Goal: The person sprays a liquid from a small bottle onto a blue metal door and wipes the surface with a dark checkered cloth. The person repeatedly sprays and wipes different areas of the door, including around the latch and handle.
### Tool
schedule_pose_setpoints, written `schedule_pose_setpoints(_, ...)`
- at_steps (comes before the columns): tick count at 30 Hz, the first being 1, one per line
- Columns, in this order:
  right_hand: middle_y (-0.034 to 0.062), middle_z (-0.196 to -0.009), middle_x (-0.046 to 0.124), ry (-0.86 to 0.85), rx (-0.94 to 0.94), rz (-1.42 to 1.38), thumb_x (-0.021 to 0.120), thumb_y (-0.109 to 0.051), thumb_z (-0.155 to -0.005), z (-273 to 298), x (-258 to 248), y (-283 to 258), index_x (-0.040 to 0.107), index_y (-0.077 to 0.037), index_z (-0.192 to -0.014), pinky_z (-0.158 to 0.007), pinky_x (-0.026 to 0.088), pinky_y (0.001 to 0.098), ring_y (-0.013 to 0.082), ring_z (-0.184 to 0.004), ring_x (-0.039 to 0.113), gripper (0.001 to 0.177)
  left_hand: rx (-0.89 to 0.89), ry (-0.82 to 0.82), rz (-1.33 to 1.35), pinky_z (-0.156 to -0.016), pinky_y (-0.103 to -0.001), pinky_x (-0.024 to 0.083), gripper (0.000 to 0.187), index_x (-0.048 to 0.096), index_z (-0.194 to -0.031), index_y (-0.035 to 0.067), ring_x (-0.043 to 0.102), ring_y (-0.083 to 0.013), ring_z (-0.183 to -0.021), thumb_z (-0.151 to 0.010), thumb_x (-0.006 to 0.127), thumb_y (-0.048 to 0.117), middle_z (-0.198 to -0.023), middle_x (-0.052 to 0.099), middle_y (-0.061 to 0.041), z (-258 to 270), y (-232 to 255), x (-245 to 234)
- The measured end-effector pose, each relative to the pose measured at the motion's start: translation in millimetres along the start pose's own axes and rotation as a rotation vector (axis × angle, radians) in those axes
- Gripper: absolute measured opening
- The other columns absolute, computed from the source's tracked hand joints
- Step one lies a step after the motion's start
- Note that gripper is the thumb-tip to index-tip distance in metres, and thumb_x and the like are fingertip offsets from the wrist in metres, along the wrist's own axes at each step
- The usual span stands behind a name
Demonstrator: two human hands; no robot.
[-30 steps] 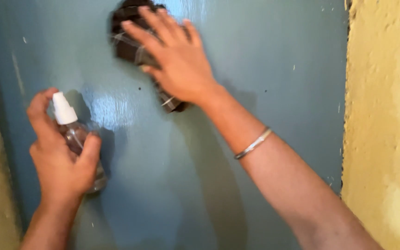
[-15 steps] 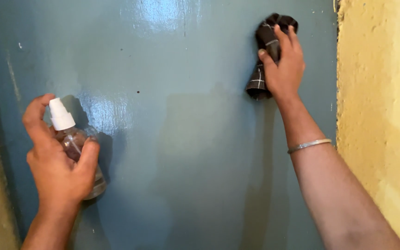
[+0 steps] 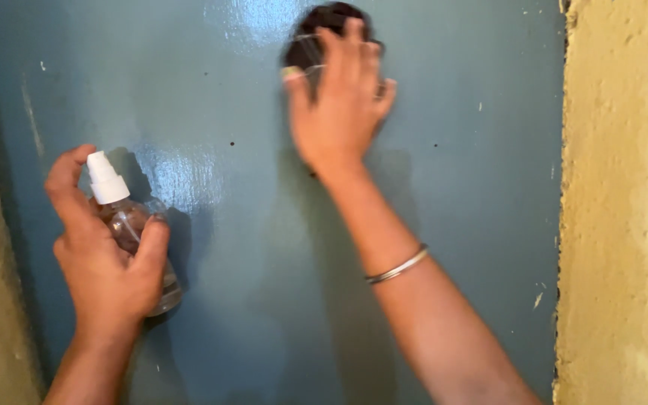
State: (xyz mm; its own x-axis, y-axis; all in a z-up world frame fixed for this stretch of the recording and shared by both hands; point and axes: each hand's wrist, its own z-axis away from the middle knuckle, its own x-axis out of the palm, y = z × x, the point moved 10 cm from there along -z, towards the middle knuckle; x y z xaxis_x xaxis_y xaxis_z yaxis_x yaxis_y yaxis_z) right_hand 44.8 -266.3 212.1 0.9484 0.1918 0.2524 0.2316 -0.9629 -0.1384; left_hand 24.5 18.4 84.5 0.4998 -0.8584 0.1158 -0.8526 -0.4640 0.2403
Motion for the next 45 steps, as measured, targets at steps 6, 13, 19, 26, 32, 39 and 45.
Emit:
schedule_pose_setpoints(6,0.0034,-0.171,0.030,-0.208,-0.472,-0.131,0.067,-0.047,-0.099,63.8,-12.2,-133.2,0.033,-0.028,-0.162,-0.125,0.025,0.0700,0.0334,-0.157,0.032,0.074,0.017,0.019,-0.060,-0.065,-0.028,0.051,0.076,0.030,-0.158,0.015,0.064,-0.0133,-0.070,-0.092,0.067,0.005,-0.089,0.066,-0.006,-0.5,3.3,-1.0)
schedule_pose_setpoints(13,0.0011,-0.169,0.033,-0.320,-0.827,-0.290,0.074,-0.038,-0.095,112.6,-36.7,-126.8,0.042,-0.028,-0.158,-0.126,0.024,0.0657,0.0303,-0.158,0.034,0.071,0.072,0.020,-0.075,-0.069,-0.030,0.053,0.074,0.030,-0.156,0.014,0.067,-0.0142,-0.073,-0.094,0.068,0.005,-0.091,0.067,-0.007,0.5,5.7,-2.1)
schedule_pose_setpoints(19,0.0055,-0.166,0.036,-0.287,-0.786,-0.125,0.076,-0.038,-0.092,90.8,-34.8,-64.7,0.045,-0.024,-0.157,-0.121,0.026,0.0616,0.0305,-0.153,0.035,0.073,0.042,-0.003,-0.067,-0.065,-0.028,0.049,0.075,0.029,-0.158,0.016,0.062,-0.0133,-0.069,-0.094,0.066,0.005,-0.084,0.065,-0.005,0.0,4.3,-1.3)
schedule_pose_setpoints(26,0.0181,-0.172,0.028,-0.067,-0.389,-0.107,0.079,-0.028,-0.103,13.4,-50.1,84.9,0.054,-0.023,-0.161,-0.130,0.023,0.0596,0.0469,-0.158,0.027,0.063,0.016,-0.024,-0.031,-0.064,-0.026,0.047,0.077,0.028,-0.159,0.017,0.059,-0.0113,-0.067,-0.092,0.063,0.003,-0.084,0.062,-0.004,-0.2,0.3,-0.7)
schedule_pose_setpoints(32,0.0215,-0.173,0.023,-0.046,0.067,-0.191,0.077,-0.032,-0.102,20.8,-52.9,186.0,0.053,-0.027,-0.159,-0.128,0.025,0.0562,0.0508,-0.156,0.023,0.062,0.040,-0.010,0.003,-0.065,-0.025,0.047,0.075,0.029,-0.157,0.017,0.059,-0.0098,-0.069,-0.093,0.063,0.002,-0.085,0.064,-0.003,0.2,-0.2,-0.9)
schedule_pose_setpoints(39,0.0156,-0.169,0.030,-0.030,0.123,-0.001,0.073,-0.047,-0.100,55.2,-30.3,110.7,0.040,-0.030,-0.162,-0.122,0.019,0.0640,0.0438,-0.154,0.030,0.072,0.061,-0.016,0.007,-0.066,-0.025,0.048,0.071,0.029,-0.154,0.016,0.061,-0.0097,-0.073,-0.094,0.064,0.002,-0.089,0.065,-0.005,0.4,1.5,-0.4)
schedule_pose_setpoints(45,0.0158,-0.169,0.029,-0.111,-0.188,-0.077,0.071,-0.047,-0.095,90.2,-26.5,-52.0,0.036,-0.029,-0.161,-0.122,0.018,0.0708,0.0456,-0.154,0.029,0.077,0.059,-0.020,0.011,-0.066,-0.026,0.048,0.071,0.028,-0.156,0.016,0.060,-0.0086,-0.068,-0.096,0.064,0.003,-0.088,0.065,-0.004,1.1,1.2,0.2)
